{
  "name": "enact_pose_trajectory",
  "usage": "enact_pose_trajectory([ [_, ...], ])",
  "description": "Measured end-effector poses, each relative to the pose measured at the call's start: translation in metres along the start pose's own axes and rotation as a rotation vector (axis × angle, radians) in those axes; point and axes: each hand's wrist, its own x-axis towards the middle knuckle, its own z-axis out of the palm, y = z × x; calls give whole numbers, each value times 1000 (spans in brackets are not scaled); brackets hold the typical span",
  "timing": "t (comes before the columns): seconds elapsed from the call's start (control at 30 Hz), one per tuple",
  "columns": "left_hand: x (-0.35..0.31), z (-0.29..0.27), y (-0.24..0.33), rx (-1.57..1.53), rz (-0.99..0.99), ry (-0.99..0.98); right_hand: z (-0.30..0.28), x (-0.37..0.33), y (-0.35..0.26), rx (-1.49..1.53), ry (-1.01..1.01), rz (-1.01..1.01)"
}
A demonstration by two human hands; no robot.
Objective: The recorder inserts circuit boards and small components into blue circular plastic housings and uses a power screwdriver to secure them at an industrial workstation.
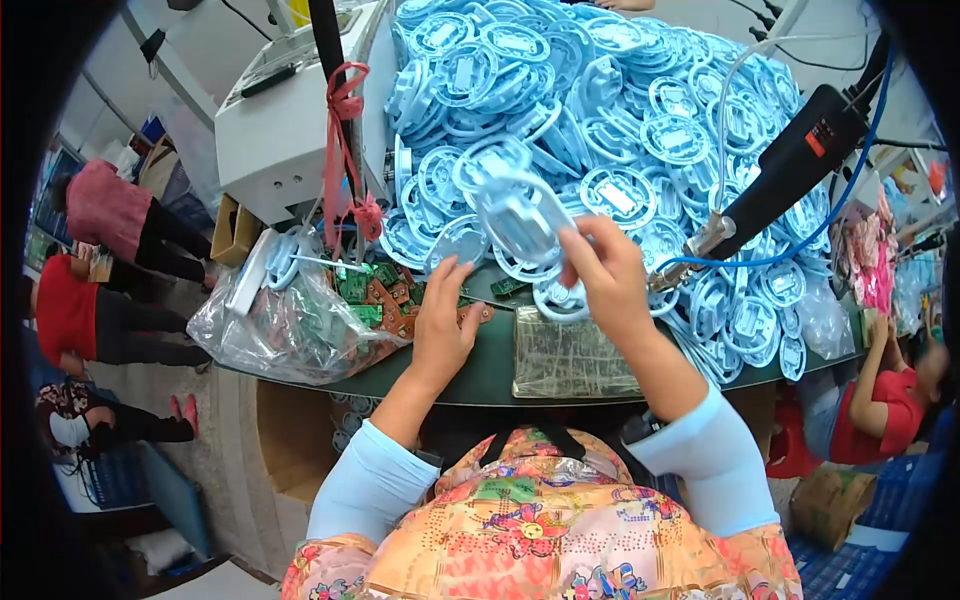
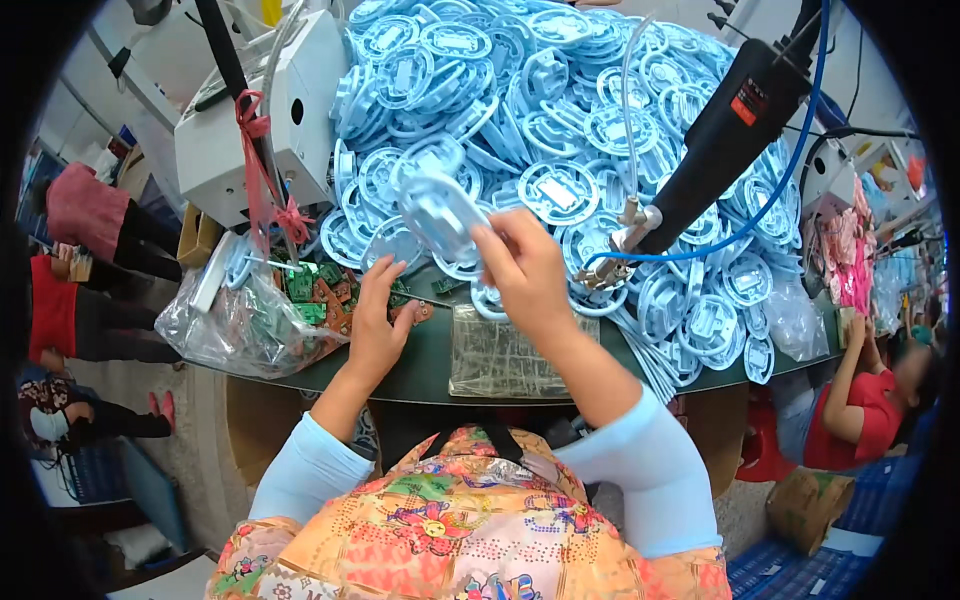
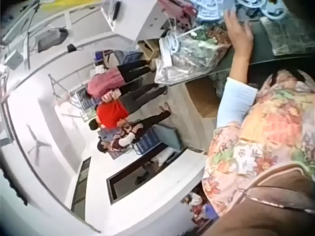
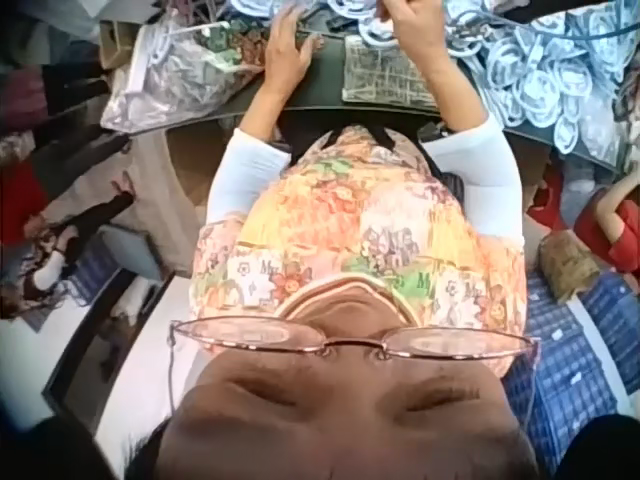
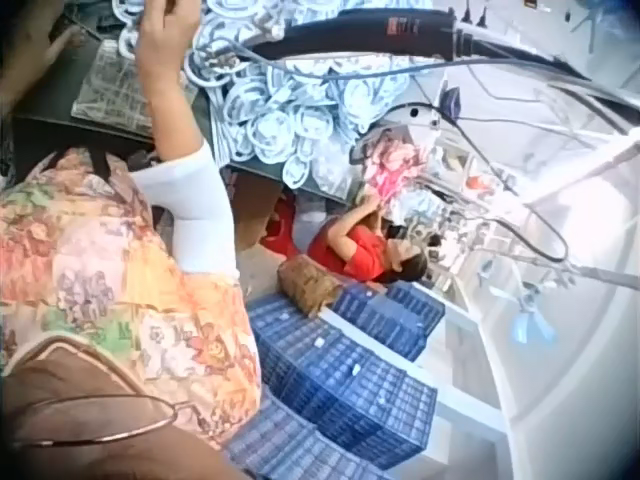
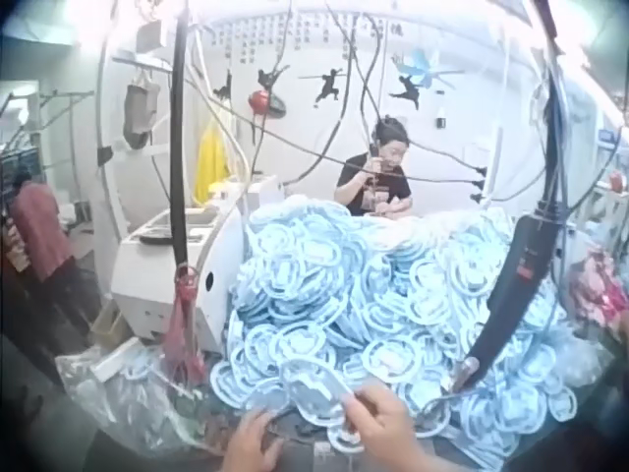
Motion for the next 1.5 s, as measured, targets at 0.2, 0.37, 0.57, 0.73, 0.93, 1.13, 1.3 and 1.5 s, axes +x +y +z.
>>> enact_pose_trajectory([
  [0.2, 7, 9, 0, 71, 174, -115, -61, -94, 16, -730, 7, -472],
  [0.37, 21, 34, 0, 252, 202, -263, -83, -142, 31, -961, -100, -531],
  [0.57, 26, 17, -5, 257, 112, -213, -80, -143, 34, -967, -74, -525],
  [0.73, 9, -19, 11, -262, -423, -309, -80, -148, 43, -1017, -76, -513],
  [0.93, -14, -16, 32, -771, -797, -483, -70, -150, 48, -973, -112, -502],
  [1.13, 2, 3, 58, 26, 61, -707, -66, -157, 44, -980, -102, -429],
  [1.3, -9, 22, 62, 34, 187, -492, -77, -157, 31, -890, -59, -297],
  [1.5, -41, 13, 60, -60, 89, -378, -93, -154, 38, -935, -171, -289],
])
